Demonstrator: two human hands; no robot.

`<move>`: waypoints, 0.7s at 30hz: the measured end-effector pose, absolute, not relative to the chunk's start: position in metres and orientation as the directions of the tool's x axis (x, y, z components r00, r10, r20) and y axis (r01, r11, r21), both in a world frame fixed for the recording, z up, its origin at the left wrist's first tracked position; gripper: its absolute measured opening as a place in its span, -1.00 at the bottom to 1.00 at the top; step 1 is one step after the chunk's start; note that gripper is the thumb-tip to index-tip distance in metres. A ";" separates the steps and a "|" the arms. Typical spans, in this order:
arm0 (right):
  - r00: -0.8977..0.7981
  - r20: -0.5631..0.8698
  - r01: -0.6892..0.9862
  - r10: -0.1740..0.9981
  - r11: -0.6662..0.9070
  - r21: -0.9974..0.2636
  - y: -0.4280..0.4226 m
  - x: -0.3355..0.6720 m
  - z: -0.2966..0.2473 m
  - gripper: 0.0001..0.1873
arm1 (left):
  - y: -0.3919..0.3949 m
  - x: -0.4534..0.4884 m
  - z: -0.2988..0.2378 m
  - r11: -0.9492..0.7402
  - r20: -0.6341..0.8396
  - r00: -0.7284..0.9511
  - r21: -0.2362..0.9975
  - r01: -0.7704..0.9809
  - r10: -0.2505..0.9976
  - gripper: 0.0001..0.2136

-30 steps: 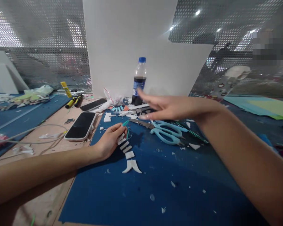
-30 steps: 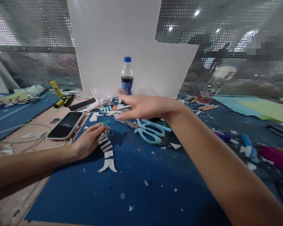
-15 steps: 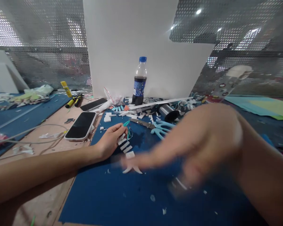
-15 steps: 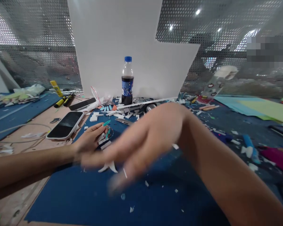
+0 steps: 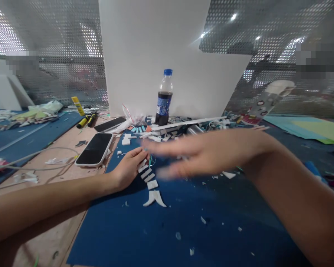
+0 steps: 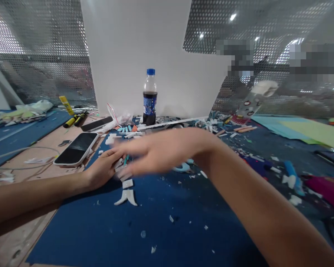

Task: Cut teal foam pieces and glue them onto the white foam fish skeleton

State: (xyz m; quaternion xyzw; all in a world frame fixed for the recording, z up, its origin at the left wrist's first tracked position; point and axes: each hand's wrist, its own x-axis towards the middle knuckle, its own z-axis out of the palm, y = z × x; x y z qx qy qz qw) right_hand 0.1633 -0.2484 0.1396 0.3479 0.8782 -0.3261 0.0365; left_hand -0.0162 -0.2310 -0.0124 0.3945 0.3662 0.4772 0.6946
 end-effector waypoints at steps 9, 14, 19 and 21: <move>-0.738 -0.206 0.625 0.642 0.536 -0.568 -0.253 0.155 0.133 -0.32 | -0.230 -0.017 -0.015 0.232 -0.122 0.296 0.900 -0.369 0.947 -0.80; -0.899 -0.290 0.436 0.327 0.624 -0.648 -0.258 0.154 0.135 -0.31 | -0.230 -0.016 -0.013 0.223 -0.124 0.274 0.904 -0.366 0.954 -0.83; -0.728 -0.263 0.637 0.633 0.483 -0.601 -0.248 0.161 0.142 -0.43 | -0.232 -0.018 -0.010 0.248 -0.144 0.295 0.902 -0.354 0.945 -0.86; -0.870 -0.439 0.486 0.225 0.534 -0.692 -0.249 0.162 0.147 -0.47 | -0.231 -0.019 -0.011 0.243 -0.138 0.296 0.904 -0.351 0.945 -0.86</move>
